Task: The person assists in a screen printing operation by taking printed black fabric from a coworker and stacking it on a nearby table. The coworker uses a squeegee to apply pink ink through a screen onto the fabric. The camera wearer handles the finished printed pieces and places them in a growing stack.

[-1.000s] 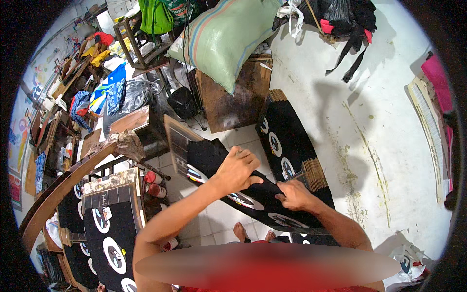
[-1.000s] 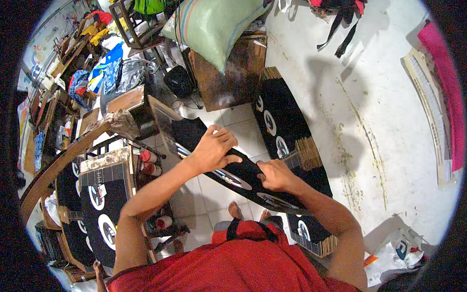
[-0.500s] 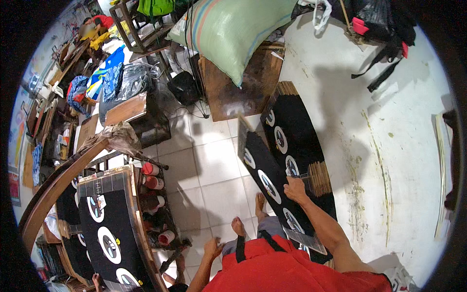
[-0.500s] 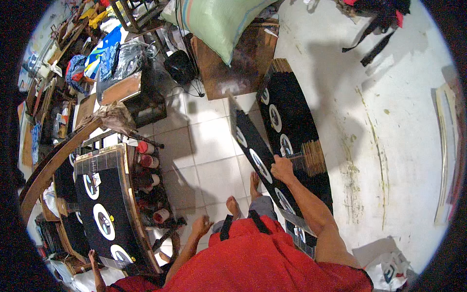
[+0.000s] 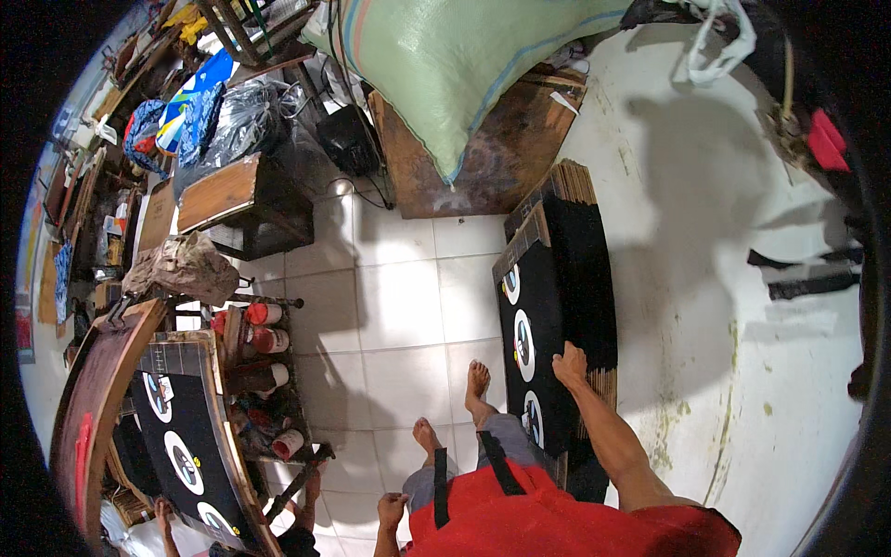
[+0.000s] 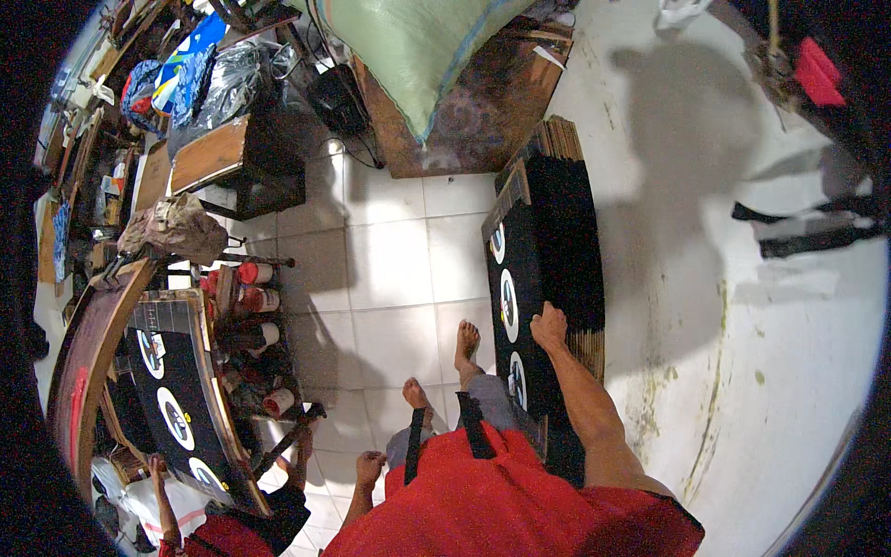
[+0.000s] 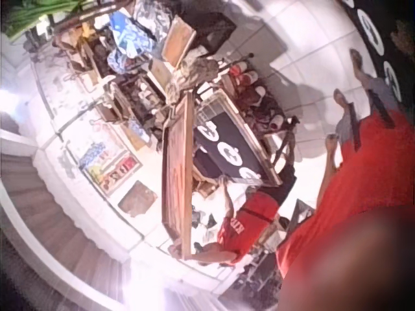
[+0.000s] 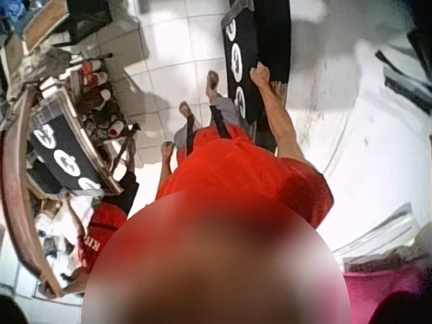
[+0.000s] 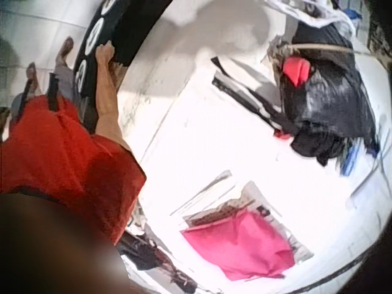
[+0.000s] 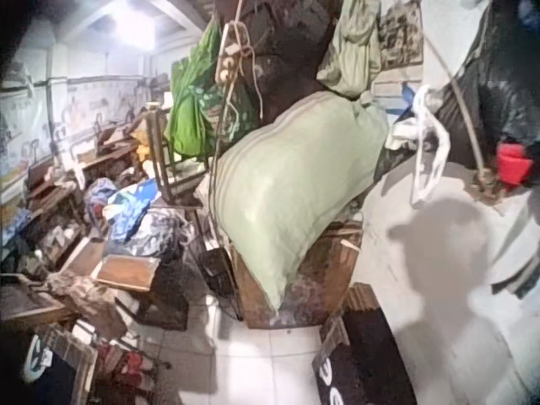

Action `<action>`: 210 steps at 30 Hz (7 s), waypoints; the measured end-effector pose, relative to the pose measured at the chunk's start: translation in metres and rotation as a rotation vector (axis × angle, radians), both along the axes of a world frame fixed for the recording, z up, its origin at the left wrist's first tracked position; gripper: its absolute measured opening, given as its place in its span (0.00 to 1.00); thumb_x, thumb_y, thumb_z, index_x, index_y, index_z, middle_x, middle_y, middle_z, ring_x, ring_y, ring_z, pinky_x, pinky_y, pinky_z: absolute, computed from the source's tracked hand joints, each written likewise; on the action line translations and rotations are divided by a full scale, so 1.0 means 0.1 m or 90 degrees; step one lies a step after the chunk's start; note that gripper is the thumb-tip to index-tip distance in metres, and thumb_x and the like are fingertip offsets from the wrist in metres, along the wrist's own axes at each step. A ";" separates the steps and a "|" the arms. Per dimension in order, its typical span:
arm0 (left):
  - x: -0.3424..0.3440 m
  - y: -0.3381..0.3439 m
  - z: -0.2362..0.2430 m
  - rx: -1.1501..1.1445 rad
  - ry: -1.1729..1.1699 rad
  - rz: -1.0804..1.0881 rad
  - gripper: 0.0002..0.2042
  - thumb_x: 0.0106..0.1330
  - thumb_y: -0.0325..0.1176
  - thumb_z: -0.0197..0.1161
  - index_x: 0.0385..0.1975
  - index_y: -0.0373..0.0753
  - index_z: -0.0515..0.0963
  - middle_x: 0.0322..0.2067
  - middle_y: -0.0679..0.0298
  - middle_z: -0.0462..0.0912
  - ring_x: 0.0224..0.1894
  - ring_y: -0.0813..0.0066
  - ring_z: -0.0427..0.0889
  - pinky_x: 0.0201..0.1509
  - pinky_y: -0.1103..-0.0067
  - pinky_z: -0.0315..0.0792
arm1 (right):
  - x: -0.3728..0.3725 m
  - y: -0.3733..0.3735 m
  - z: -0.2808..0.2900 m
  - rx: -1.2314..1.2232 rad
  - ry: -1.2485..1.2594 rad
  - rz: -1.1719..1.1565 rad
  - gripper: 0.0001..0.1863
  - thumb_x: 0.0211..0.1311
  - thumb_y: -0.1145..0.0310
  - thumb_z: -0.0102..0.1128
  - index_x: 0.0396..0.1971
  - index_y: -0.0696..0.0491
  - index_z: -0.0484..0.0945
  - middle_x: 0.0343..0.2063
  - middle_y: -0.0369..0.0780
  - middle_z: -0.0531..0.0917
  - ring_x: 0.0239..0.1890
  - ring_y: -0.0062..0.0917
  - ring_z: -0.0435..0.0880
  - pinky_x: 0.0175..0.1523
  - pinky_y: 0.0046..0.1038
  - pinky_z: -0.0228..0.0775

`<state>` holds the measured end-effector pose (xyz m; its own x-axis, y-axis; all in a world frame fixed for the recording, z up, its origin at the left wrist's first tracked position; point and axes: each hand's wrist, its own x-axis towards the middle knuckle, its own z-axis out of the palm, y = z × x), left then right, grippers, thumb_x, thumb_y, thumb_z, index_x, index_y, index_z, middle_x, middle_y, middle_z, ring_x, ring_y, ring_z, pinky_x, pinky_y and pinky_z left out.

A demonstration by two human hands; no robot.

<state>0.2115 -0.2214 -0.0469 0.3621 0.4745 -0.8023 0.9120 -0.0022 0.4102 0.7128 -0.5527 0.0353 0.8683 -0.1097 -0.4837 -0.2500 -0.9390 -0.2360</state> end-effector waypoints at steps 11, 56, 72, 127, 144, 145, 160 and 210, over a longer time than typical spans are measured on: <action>0.10 -0.29 0.31 0.016 0.108 0.025 0.07 0.49 0.30 0.63 0.23 0.33 0.78 0.19 0.64 0.78 0.23 0.77 0.75 0.29 0.79 0.70 | 1.23 -0.11 -0.99 -0.053 -0.113 0.035 0.16 0.48 0.68 0.56 0.36 0.62 0.72 0.34 0.56 0.77 0.41 0.49 0.76 0.46 0.44 0.68; 0.98 0.41 0.34 -0.138 -0.045 0.019 0.09 0.55 0.35 0.60 0.27 0.35 0.78 0.21 0.65 0.78 0.22 0.81 0.73 0.26 0.83 0.65 | -0.09 0.49 -0.11 0.111 -0.126 -0.046 0.27 0.50 0.57 0.58 0.46 0.59 0.66 0.33 0.52 0.78 0.36 0.45 0.79 0.40 0.43 0.71; 0.01 1.78 0.19 -0.195 -0.091 0.055 0.09 0.58 0.34 0.59 0.32 0.34 0.76 0.19 0.66 0.77 0.17 0.80 0.73 0.16 0.81 0.63 | -4.69 -0.74 -0.69 0.058 0.272 -0.204 0.18 0.43 0.57 0.58 0.15 0.59 0.79 0.21 0.50 0.80 0.28 0.40 0.81 0.36 0.37 0.73; -2.43 -0.99 0.44 -0.126 0.097 0.288 0.15 0.57 0.38 0.61 0.39 0.36 0.74 0.31 0.61 0.81 0.33 0.74 0.80 0.35 0.77 0.69 | -1.65 -1.30 -1.16 -0.051 -0.247 -0.039 0.08 0.47 0.73 0.59 0.26 0.62 0.77 0.26 0.54 0.79 0.33 0.46 0.80 0.39 0.40 0.73; -1.94 -1.05 0.39 -0.142 -0.031 0.296 0.15 0.55 0.38 0.62 0.36 0.34 0.75 0.27 0.62 0.81 0.28 0.75 0.79 0.28 0.80 0.68 | -4.23 -1.01 -0.79 0.127 0.080 0.075 0.15 0.43 0.62 0.58 0.29 0.57 0.78 0.31 0.50 0.79 0.36 0.46 0.79 0.41 0.42 0.71; -1.87 -1.02 0.38 -0.139 -0.051 0.296 0.15 0.55 0.39 0.62 0.36 0.34 0.75 0.27 0.62 0.80 0.28 0.75 0.79 0.28 0.80 0.68 | -4.36 -1.05 -0.78 0.130 0.079 0.119 0.15 0.42 0.61 0.59 0.25 0.58 0.79 0.28 0.51 0.80 0.34 0.44 0.80 0.39 0.41 0.72; -2.12 -0.99 -0.17 -0.039 0.021 0.154 0.11 0.52 0.39 0.64 0.29 0.37 0.82 0.22 0.64 0.81 0.21 0.78 0.76 0.21 0.81 0.69 | -3.26 -1.58 -1.27 0.343 0.133 -0.098 0.07 0.45 0.68 0.60 0.16 0.56 0.78 0.20 0.43 0.80 0.15 0.30 0.78 0.20 0.31 0.71; -3.72 2.18 2.22 0.471 -0.345 0.981 0.13 0.57 0.34 0.61 0.39 0.39 0.72 0.27 0.71 0.73 0.28 0.83 0.70 0.29 0.84 0.63 | -4.64 5.44 0.39 1.105 0.815 -0.088 0.22 0.45 0.80 0.60 0.43 0.53 0.69 0.38 0.37 0.74 0.45 0.30 0.72 0.52 0.36 0.66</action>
<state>-0.1608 -0.0031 0.1754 -0.5851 0.7742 -0.2416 0.0475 0.3301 0.9427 0.2485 -0.0082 0.0745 0.1025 0.9494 -0.2968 -0.9545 0.0099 -0.2980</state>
